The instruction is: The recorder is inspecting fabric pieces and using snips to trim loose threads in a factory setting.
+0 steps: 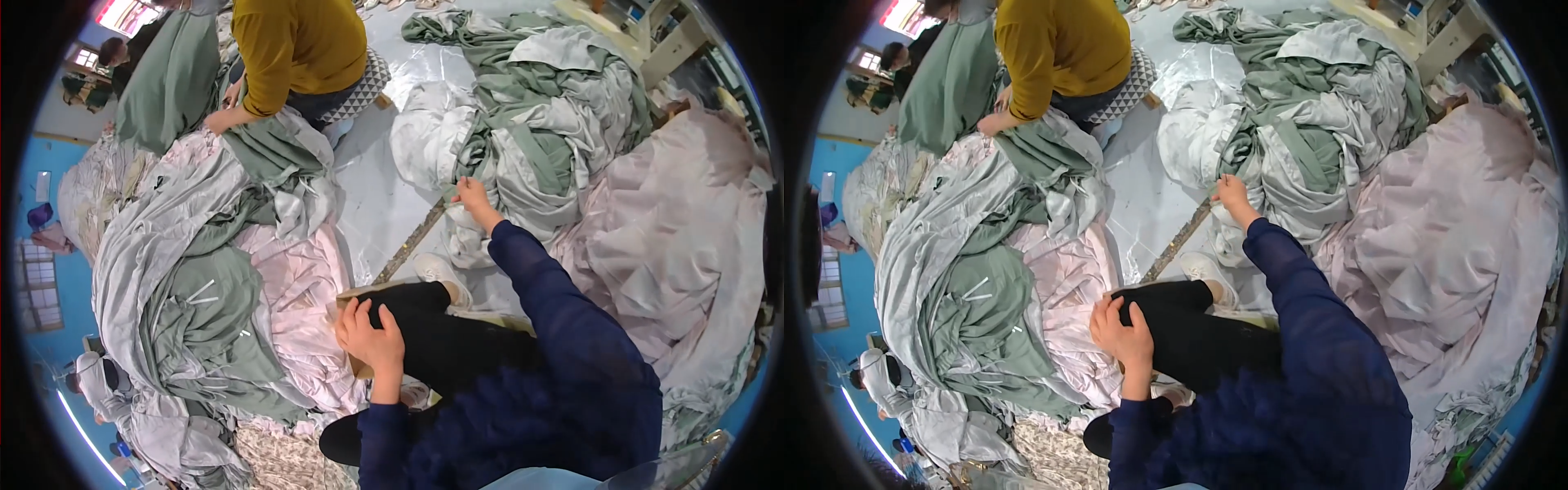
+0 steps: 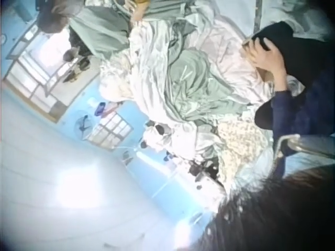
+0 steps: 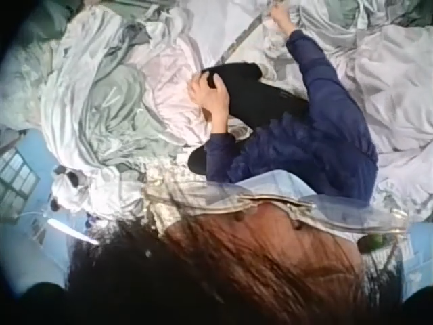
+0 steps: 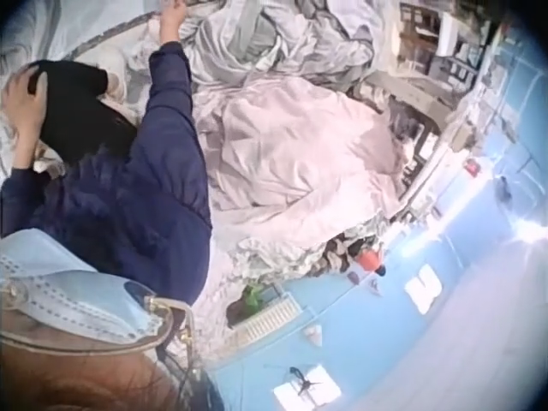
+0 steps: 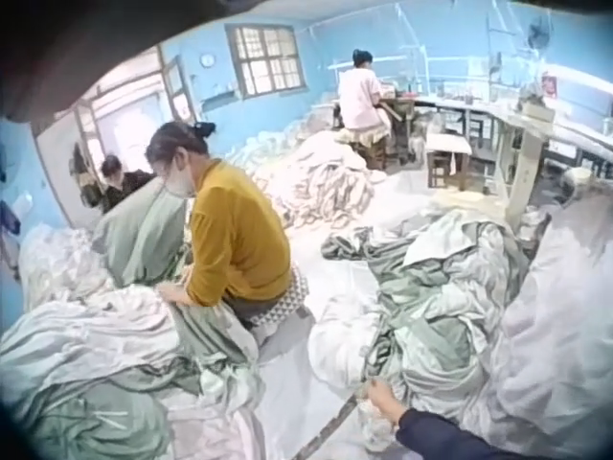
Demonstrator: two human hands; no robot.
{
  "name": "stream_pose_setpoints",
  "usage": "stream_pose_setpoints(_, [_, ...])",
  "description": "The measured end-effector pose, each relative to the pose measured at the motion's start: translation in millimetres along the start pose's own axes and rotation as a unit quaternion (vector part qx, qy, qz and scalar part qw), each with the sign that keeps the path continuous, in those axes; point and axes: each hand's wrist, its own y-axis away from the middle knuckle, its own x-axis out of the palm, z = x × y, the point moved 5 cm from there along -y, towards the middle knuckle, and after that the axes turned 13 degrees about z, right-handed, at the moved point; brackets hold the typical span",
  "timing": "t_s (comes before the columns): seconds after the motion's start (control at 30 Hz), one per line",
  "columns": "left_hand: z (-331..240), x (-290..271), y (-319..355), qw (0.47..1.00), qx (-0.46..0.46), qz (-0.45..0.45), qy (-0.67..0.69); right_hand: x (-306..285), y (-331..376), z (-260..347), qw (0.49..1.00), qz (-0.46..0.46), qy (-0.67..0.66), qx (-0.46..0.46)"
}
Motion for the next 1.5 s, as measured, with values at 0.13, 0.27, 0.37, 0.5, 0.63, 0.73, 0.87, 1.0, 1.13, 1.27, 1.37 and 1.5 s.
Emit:
stream_pose_setpoints(0.13, [-1, 1, -10, 1.0, -0.012, 0.026, -0.012, 3, -54, -9, 0.989, -0.074, -0.127, 0.001])
stream_pose_setpoints(0.27, [7, 8, -18, 0.998, -0.032, 0.051, -0.004, 22, -85, -19, 0.953, -0.069, -0.294, 0.038])
stream_pose_setpoints(0.37, [1, 11, -23, 0.999, -0.025, 0.044, 0.004, 28, -106, -28, 0.933, -0.102, -0.341, 0.056])
stream_pose_setpoints(0.5, [-3, 8, -30, 0.999, -0.017, 0.039, -0.014, 54, -113, -37, 0.949, -0.09, -0.299, 0.046])
stream_pose_setpoints(0.63, [-11, 11, -32, 0.999, -0.001, 0.036, -0.008, 31, -117, -39, 0.976, -0.184, -0.113, -0.03])
stream_pose_setpoints(0.73, [-25, 16, -35, 0.999, 0.017, 0.036, 0.004, -8, -123, -45, 0.976, -0.204, -0.078, -0.015])
stream_pose_setpoints(0.87, [-11, 13, -32, 1.0, -0.003, 0.026, -0.004, 32, -92, -3, 0.952, -0.191, -0.235, -0.033])
stream_pose_setpoints(1.0, [-1, 11, -28, 1.0, -0.02, 0.018, -0.002, 40, -40, 22, 0.926, -0.084, -0.358, -0.082])
stream_pose_setpoints(1.13, [0, 3, -22, 0.999, -0.023, 0.008, -0.028, 59, 70, 45, 0.952, -0.01, -0.305, -0.041])
stream_pose_setpoints(1.27, [1, 9, -13, 1.0, -0.009, 0.002, -0.023, 79, 182, 93, 0.954, 0.111, -0.271, -0.069])
stream_pose_setpoints(1.37, [-5, 20, -8, 1.0, 0.011, 0.005, -0.013, 89, 249, 152, 0.95, 0.222, -0.18, -0.125])
stream_pose_setpoints(1.5, [94, 99, 29, 0.448, 0.06, 0.077, 0.889, 154, 339, 224, 0.853, 0.411, -0.257, -0.191])
